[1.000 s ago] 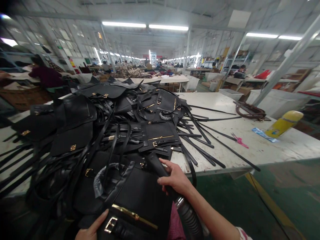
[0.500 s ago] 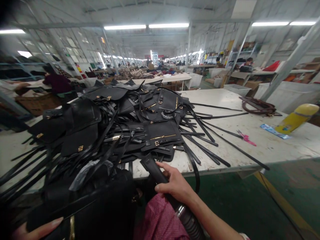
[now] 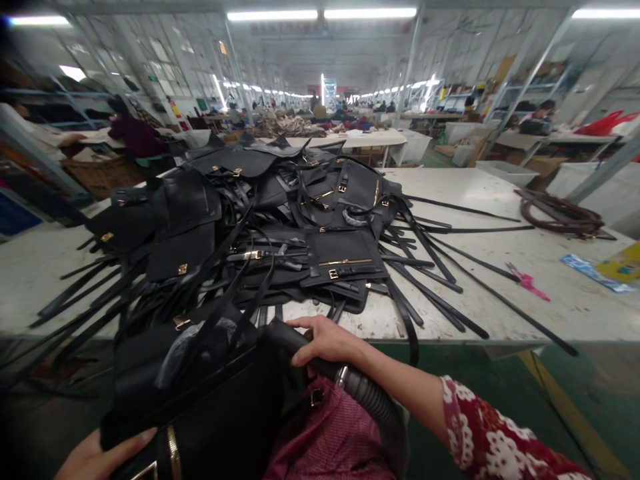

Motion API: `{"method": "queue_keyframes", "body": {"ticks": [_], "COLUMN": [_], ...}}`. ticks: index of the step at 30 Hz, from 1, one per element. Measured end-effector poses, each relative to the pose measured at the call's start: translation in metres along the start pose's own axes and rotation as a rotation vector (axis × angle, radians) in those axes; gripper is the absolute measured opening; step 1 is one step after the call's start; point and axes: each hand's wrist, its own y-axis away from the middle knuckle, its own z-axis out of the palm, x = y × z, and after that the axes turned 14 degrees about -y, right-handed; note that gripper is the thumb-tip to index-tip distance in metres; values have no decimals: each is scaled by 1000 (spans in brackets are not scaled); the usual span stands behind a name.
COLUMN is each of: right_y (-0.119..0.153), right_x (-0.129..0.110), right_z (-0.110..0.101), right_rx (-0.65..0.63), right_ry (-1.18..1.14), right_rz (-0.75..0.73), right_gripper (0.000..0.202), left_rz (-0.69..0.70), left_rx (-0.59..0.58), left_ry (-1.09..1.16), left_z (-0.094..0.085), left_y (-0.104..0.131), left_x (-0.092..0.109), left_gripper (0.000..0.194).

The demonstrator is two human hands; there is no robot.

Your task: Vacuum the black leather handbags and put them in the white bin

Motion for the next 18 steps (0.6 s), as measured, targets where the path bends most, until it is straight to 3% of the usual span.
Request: {"method": "queue_keyframes", "body": {"ticks": [5, 9, 11, 15, 18], "right_y": [-22, -31, -25, -1, 2], "right_x": [2, 3, 2, 1, 5], "right_z": [20, 35, 33, 21, 22], "right_rx": [-34, 170, 236, 176, 104], "right_ry": [6, 13, 29, 47, 69], "right_rz": [34, -154, -169, -77, -56], "right_gripper": [72, 73, 74, 70, 64], "left_rz": [-57, -69, -71, -83, -79], "left_rx": [-15, -15, -16, -18, -19], "left_ry": [58, 91, 102, 117, 103], "left_z": [8, 7, 6, 6, 7], "left_y": [1, -1, -3, -7, -10], "left_x": [-2, -11, -16, -22, -23], "left_gripper": [54, 55, 58, 63, 63]}}
